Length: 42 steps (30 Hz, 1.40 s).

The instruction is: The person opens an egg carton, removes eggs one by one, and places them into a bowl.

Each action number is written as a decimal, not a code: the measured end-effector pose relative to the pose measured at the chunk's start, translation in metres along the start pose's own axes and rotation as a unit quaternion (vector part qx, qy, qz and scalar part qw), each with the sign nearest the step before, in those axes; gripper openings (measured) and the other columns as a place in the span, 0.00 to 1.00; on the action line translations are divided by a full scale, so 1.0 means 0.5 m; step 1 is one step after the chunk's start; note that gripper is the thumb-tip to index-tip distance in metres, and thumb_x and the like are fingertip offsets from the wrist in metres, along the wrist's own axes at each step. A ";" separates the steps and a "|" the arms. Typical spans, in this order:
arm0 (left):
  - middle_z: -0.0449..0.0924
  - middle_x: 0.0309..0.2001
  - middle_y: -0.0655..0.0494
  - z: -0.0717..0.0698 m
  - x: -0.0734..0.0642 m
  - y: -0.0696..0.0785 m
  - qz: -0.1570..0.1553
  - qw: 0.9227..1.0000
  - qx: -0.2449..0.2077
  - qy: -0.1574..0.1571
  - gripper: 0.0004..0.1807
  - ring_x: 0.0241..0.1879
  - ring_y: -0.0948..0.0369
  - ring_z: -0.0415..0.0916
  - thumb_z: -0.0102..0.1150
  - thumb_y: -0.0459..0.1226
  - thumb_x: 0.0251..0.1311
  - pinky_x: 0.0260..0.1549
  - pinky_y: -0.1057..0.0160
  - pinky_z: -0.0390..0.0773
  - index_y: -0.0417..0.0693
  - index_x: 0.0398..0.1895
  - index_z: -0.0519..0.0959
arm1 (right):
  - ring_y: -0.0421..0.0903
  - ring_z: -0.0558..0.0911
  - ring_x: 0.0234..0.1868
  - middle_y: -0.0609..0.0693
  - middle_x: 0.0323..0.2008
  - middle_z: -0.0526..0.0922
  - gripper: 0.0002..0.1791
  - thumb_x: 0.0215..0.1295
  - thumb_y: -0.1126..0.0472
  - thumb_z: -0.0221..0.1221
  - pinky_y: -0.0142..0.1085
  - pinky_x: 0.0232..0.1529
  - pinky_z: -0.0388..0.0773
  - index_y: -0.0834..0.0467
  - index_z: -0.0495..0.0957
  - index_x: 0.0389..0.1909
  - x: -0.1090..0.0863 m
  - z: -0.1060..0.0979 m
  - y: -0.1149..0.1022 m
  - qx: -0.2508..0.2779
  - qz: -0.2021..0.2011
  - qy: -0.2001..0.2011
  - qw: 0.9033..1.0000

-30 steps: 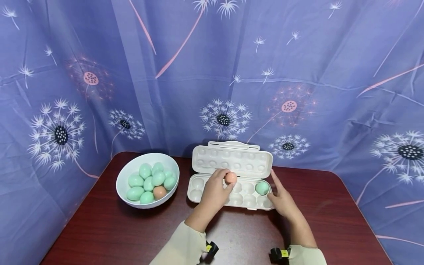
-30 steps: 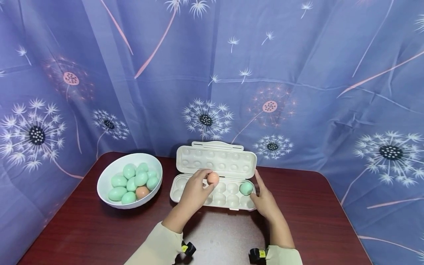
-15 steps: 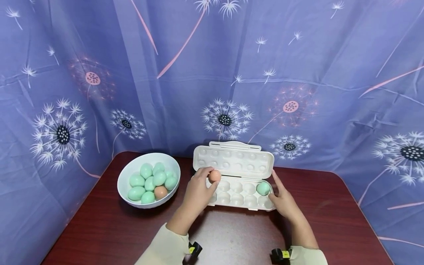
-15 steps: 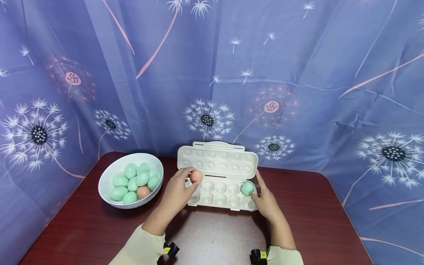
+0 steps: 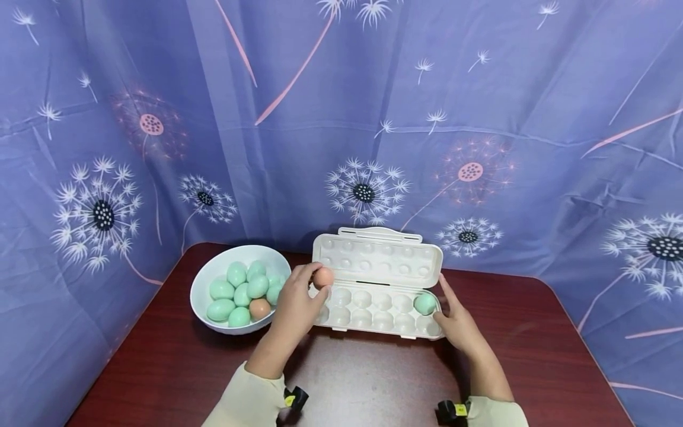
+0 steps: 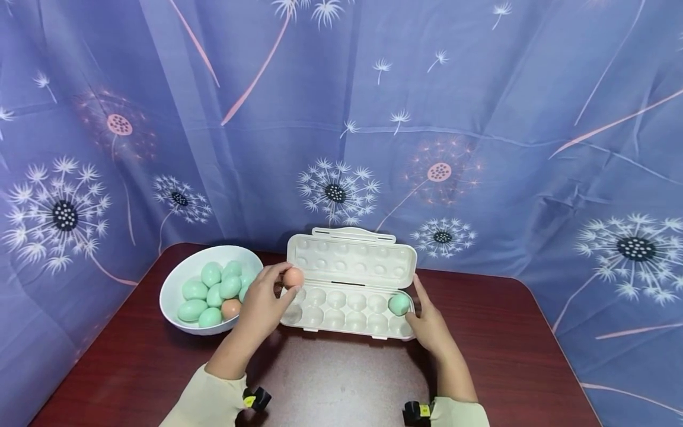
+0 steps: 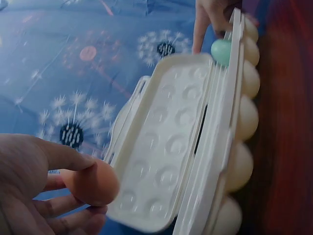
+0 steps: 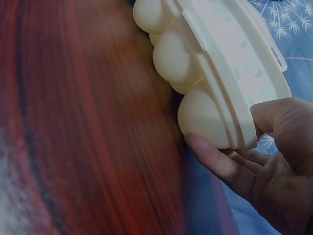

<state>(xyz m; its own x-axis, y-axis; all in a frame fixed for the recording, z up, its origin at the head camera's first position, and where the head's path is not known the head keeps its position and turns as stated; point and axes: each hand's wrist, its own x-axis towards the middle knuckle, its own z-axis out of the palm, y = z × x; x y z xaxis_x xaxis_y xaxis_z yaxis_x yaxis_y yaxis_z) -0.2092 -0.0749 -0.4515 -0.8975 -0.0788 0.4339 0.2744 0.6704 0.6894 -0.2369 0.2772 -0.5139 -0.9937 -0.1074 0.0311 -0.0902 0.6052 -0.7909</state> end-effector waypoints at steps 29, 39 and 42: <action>0.77 0.60 0.37 -0.160 0.046 -0.135 -0.127 0.990 0.042 0.041 0.28 0.55 0.43 0.77 0.63 0.35 0.62 0.57 0.44 0.73 0.42 0.67 0.75 | 0.51 0.81 0.47 0.70 0.59 0.76 0.51 0.66 0.73 0.52 0.30 0.36 0.80 0.43 0.39 0.82 0.008 0.003 0.008 0.000 0.006 -0.007 1.000; 0.76 0.61 0.33 -0.202 0.045 -0.175 -0.146 0.986 0.074 0.033 0.27 0.59 0.39 0.75 0.60 0.35 0.64 0.62 0.42 0.70 0.38 0.66 0.74 | 0.56 0.80 0.53 0.70 0.59 0.76 0.51 0.66 0.73 0.52 0.30 0.38 0.79 0.43 0.38 0.82 0.008 0.003 0.009 -0.007 -0.001 -0.004 1.000; 0.76 0.61 0.32 -0.208 0.043 -0.186 -0.163 0.982 0.093 0.020 0.27 0.60 0.38 0.73 0.59 0.36 0.64 0.62 0.40 0.69 0.38 0.66 0.74 | 0.57 0.80 0.53 0.70 0.59 0.77 0.50 0.66 0.73 0.52 0.30 0.39 0.79 0.44 0.39 0.82 0.008 0.003 0.009 -0.010 -0.002 -0.003 1.000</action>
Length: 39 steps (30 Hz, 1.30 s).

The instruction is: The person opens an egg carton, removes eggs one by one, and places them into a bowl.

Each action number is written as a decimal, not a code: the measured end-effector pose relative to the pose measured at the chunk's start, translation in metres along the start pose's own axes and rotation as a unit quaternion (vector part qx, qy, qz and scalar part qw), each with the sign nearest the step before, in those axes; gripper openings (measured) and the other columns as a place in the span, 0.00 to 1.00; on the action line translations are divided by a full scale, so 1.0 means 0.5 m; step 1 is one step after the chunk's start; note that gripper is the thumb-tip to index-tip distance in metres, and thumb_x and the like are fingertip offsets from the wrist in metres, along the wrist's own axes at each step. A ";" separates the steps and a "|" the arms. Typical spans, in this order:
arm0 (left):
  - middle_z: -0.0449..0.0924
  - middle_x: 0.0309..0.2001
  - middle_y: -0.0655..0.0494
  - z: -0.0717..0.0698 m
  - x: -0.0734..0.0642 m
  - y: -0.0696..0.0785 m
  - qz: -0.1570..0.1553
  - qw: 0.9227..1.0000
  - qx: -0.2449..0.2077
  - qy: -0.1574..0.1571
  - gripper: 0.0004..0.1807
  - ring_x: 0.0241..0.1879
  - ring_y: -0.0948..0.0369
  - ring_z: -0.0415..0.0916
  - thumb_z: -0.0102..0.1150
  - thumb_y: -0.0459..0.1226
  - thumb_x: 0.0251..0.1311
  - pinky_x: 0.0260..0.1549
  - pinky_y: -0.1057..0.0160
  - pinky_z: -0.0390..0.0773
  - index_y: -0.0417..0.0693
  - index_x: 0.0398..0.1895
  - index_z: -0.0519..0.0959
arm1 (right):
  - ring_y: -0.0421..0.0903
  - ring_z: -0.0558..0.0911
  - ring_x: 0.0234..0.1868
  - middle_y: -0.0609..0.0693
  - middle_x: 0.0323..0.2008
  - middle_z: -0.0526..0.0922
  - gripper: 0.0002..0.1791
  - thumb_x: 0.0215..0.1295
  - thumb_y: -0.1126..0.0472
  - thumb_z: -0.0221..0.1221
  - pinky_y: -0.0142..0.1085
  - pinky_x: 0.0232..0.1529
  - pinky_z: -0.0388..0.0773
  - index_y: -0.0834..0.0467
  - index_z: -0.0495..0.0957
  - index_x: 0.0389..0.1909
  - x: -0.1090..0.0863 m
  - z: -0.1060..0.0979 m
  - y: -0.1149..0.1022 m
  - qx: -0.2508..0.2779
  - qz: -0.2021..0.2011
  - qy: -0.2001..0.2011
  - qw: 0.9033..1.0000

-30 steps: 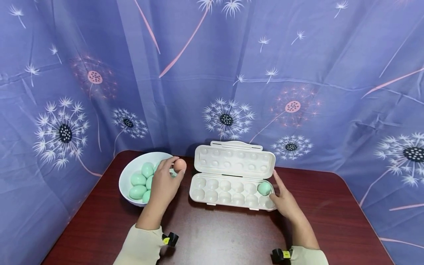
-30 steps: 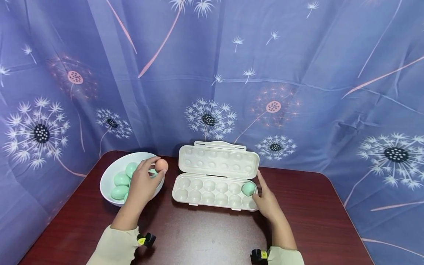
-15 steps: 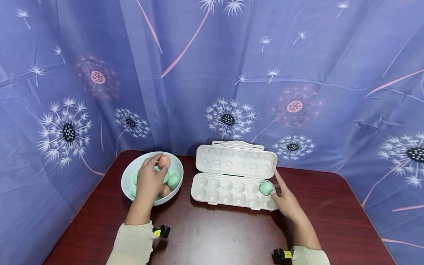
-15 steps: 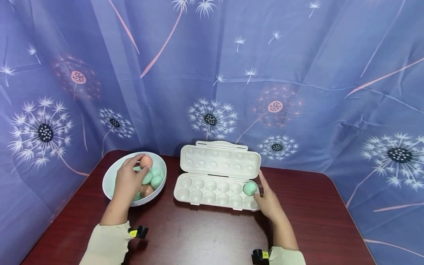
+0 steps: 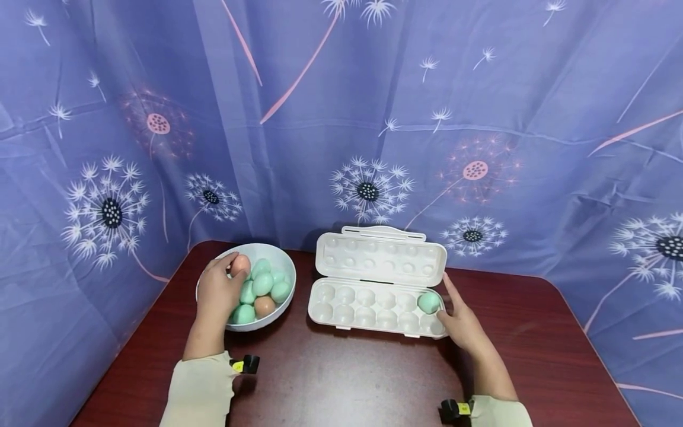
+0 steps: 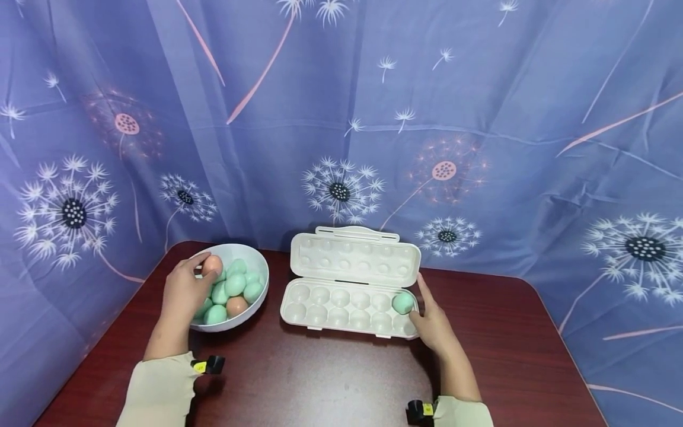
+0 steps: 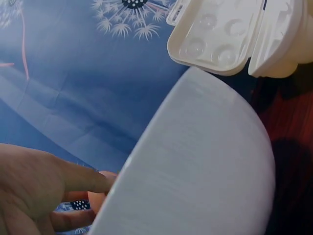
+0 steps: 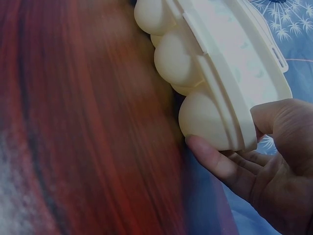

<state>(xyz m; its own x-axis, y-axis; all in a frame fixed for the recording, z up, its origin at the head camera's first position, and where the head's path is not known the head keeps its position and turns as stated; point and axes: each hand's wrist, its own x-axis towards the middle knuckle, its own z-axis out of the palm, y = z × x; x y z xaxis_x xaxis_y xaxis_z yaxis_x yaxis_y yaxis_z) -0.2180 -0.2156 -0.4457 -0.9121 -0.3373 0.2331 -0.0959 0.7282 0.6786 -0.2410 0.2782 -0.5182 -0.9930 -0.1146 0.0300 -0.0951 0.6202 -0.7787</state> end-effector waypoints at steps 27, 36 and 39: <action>0.77 0.60 0.29 0.021 0.003 -0.027 -0.028 0.999 0.035 -0.025 0.26 0.60 0.31 0.72 0.48 0.44 0.73 0.64 0.38 0.68 0.36 0.65 0.75 | 0.57 0.81 0.54 0.70 0.58 0.77 0.51 0.65 0.73 0.52 0.30 0.39 0.79 0.45 0.39 0.82 0.001 -0.001 0.002 -0.006 0.001 0.004 1.000; 0.76 0.61 0.29 0.022 0.002 -0.025 -0.034 0.998 0.044 -0.027 0.26 0.61 0.32 0.72 0.49 0.42 0.71 0.64 0.39 0.68 0.37 0.66 0.74 | 0.54 0.81 0.51 0.70 0.59 0.76 0.51 0.65 0.73 0.52 0.30 0.37 0.80 0.44 0.39 0.82 0.000 0.001 -0.001 0.003 0.009 0.000 1.000; 0.74 0.62 0.28 0.018 0.001 -0.023 -0.043 0.998 0.041 -0.031 0.27 0.62 0.32 0.70 0.49 0.43 0.70 0.65 0.39 0.67 0.36 0.67 0.72 | 0.52 0.80 0.50 0.69 0.59 0.77 0.51 0.65 0.73 0.52 0.30 0.37 0.80 0.43 0.39 0.82 0.000 0.000 -0.002 0.002 0.009 -0.002 1.000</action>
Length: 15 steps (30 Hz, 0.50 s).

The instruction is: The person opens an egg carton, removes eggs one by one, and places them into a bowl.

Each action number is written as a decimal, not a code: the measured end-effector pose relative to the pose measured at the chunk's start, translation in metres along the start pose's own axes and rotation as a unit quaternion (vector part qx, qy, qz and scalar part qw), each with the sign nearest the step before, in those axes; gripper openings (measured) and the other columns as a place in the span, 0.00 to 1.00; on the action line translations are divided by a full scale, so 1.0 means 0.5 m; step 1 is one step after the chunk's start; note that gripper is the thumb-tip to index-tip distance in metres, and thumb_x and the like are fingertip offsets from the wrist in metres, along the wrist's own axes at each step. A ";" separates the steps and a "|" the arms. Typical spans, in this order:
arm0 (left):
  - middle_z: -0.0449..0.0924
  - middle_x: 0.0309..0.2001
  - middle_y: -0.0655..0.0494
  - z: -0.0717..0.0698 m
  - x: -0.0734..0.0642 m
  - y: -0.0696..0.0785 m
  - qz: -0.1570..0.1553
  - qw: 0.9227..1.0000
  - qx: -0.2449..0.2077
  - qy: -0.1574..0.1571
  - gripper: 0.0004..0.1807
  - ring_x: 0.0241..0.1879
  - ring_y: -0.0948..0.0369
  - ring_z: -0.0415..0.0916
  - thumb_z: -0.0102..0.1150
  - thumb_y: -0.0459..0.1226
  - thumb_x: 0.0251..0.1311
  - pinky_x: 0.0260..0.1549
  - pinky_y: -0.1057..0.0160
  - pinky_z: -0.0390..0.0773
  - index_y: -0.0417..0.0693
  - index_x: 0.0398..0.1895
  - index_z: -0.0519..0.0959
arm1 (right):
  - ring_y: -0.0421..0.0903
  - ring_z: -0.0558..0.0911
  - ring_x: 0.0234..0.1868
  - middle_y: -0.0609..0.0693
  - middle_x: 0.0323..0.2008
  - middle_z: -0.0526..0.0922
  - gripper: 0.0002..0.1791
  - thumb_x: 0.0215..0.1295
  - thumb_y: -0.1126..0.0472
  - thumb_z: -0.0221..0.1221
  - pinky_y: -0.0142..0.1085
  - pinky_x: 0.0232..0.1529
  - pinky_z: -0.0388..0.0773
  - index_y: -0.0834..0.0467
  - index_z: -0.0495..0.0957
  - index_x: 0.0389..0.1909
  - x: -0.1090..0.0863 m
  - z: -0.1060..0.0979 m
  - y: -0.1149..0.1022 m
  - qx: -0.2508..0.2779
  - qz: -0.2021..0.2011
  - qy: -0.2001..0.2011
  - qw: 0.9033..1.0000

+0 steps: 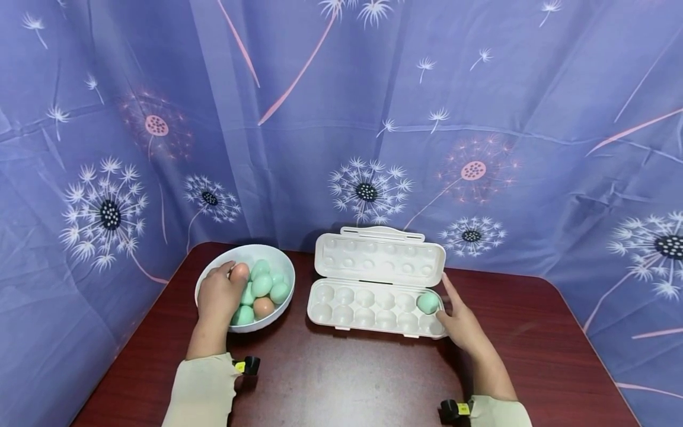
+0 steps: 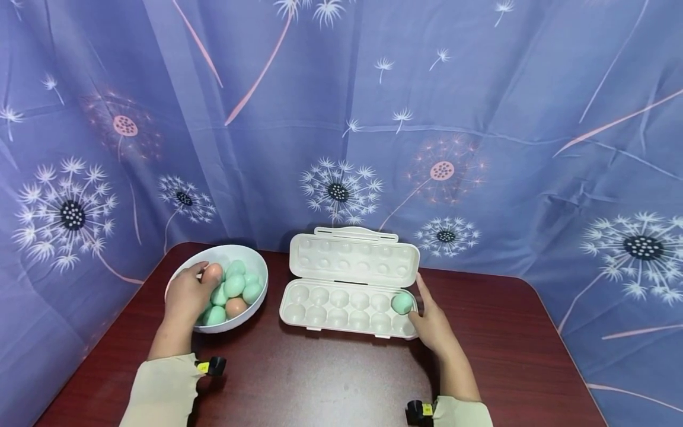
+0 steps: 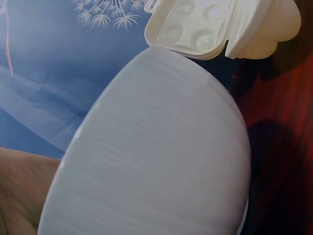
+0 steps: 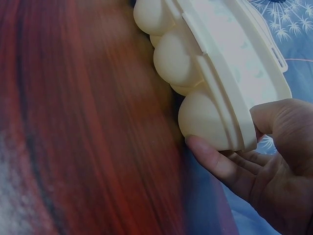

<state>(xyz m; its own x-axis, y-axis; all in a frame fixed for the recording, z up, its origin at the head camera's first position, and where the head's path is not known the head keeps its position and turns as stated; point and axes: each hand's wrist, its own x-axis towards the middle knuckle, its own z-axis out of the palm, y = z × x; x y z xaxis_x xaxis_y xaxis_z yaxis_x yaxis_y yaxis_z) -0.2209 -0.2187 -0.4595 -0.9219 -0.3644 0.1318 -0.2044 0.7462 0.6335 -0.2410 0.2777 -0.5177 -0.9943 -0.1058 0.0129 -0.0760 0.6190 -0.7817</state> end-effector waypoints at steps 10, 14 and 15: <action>0.70 0.65 0.26 -0.014 -0.007 0.016 -0.004 1.000 -0.003 -0.008 0.29 0.66 0.32 0.66 0.50 0.44 0.69 0.68 0.38 0.64 0.37 0.69 0.71 | 0.54 0.80 0.52 0.69 0.59 0.77 0.51 0.65 0.73 0.51 0.30 0.38 0.80 0.42 0.39 0.82 0.000 -0.001 0.000 -0.002 0.002 0.002 1.000; 0.72 0.64 0.28 -0.011 -0.009 0.023 0.012 1.000 -0.017 0.014 0.28 0.65 0.33 0.67 0.51 0.41 0.68 0.69 0.40 0.64 0.37 0.68 0.73 | 0.55 0.81 0.52 0.68 0.58 0.78 0.51 0.65 0.72 0.51 0.30 0.38 0.80 0.42 0.39 0.82 0.000 -0.002 0.001 -0.004 0.000 0.003 1.000; 0.72 0.64 0.28 -0.010 -0.009 0.026 0.019 0.999 -0.022 0.021 0.27 0.65 0.33 0.68 0.53 0.40 0.68 0.68 0.40 0.65 0.37 0.67 0.73 | 0.55 0.81 0.53 0.68 0.58 0.78 0.51 0.65 0.72 0.51 0.30 0.39 0.79 0.42 0.39 0.82 0.000 -0.002 0.002 -0.005 -0.001 0.004 1.000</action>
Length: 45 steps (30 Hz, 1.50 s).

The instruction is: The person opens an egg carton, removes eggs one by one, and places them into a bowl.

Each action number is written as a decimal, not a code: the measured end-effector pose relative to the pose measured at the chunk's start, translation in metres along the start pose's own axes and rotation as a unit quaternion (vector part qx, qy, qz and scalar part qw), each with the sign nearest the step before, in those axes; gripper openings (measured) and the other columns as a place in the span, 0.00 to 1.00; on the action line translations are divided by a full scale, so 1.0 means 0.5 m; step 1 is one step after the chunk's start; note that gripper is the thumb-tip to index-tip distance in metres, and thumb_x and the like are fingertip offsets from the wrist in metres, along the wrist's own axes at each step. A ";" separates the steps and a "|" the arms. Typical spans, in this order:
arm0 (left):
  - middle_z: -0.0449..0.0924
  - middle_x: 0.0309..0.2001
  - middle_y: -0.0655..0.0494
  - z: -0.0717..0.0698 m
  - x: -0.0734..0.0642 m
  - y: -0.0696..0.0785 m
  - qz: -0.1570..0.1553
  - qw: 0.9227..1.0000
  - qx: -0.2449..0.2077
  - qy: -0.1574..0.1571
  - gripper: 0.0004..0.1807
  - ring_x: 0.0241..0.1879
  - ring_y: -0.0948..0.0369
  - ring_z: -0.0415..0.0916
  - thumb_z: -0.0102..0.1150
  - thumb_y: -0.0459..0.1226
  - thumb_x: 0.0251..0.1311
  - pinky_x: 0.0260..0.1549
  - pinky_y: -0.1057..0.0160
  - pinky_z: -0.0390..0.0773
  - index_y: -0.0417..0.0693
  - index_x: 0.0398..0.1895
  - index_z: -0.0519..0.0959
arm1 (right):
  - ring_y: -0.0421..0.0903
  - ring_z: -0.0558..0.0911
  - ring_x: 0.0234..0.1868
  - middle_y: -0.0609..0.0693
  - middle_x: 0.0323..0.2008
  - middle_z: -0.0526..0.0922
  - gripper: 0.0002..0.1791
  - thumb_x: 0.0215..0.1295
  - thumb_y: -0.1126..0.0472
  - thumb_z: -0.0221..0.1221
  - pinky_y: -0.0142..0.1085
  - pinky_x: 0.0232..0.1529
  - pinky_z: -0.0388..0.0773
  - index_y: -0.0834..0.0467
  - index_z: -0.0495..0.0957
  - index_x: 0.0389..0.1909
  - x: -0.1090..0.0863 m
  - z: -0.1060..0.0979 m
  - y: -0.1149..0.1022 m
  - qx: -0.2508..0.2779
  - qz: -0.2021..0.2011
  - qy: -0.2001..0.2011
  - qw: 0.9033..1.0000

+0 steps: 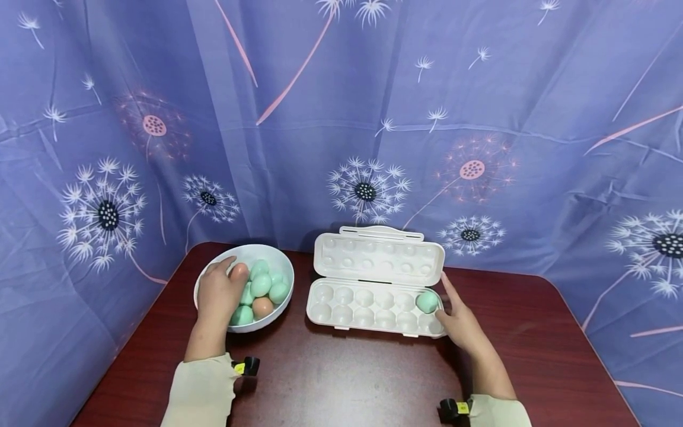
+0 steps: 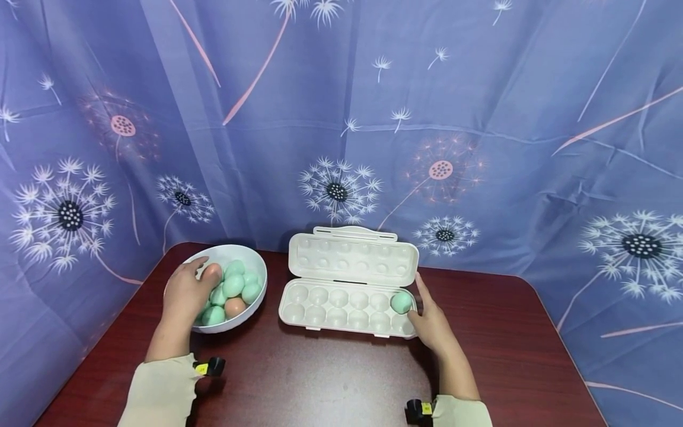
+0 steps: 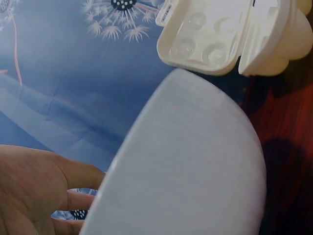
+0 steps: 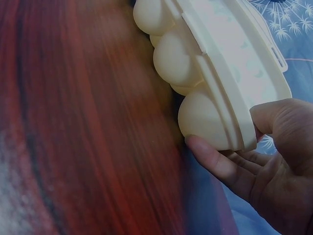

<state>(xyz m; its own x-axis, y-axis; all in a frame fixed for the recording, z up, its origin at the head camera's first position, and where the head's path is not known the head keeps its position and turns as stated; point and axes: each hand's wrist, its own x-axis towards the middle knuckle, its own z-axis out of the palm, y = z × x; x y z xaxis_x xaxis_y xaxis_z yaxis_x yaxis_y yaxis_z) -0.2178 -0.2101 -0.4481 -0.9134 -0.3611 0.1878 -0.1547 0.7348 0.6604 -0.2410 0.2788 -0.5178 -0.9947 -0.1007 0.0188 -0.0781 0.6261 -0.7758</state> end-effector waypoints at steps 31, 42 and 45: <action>0.80 0.57 0.38 0.104 -0.069 0.160 0.159 0.985 -0.047 -0.051 0.25 0.59 0.42 0.76 0.67 0.41 0.62 0.61 0.44 0.74 0.42 0.61 0.80 | 0.58 0.80 0.55 0.68 0.61 0.76 0.50 0.67 0.71 0.52 0.32 0.40 0.79 0.40 0.39 0.82 -0.002 -0.002 -0.002 -0.001 0.011 -0.007 1.000; 0.80 0.57 0.44 0.151 -0.101 0.220 0.191 0.978 -0.021 -0.085 0.24 0.58 0.44 0.77 0.68 0.42 0.61 0.58 0.47 0.78 0.46 0.61 0.80 | 0.55 0.81 0.54 0.67 0.59 0.77 0.50 0.65 0.72 0.52 0.30 0.40 0.79 0.43 0.41 0.82 -0.002 0.000 -0.001 0.005 0.001 0.001 1.000; 0.81 0.57 0.45 0.167 -0.110 0.237 0.205 0.974 -0.018 -0.094 0.25 0.58 0.45 0.77 0.69 0.43 0.60 0.57 0.47 0.78 0.47 0.61 0.81 | 0.54 0.81 0.52 0.68 0.59 0.78 0.50 0.65 0.72 0.52 0.30 0.40 0.79 0.43 0.41 0.82 -0.003 -0.001 -0.001 0.006 0.000 0.000 1.000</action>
<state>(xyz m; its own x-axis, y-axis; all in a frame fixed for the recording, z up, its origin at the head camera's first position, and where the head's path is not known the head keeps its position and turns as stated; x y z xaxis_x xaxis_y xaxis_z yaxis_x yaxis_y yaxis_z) -0.2174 -0.0553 -0.4408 -0.9487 0.0729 0.3076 0.2485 0.7733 0.5832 -0.2395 0.2790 -0.5172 -0.9947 -0.1015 0.0191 -0.0779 0.6162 -0.7837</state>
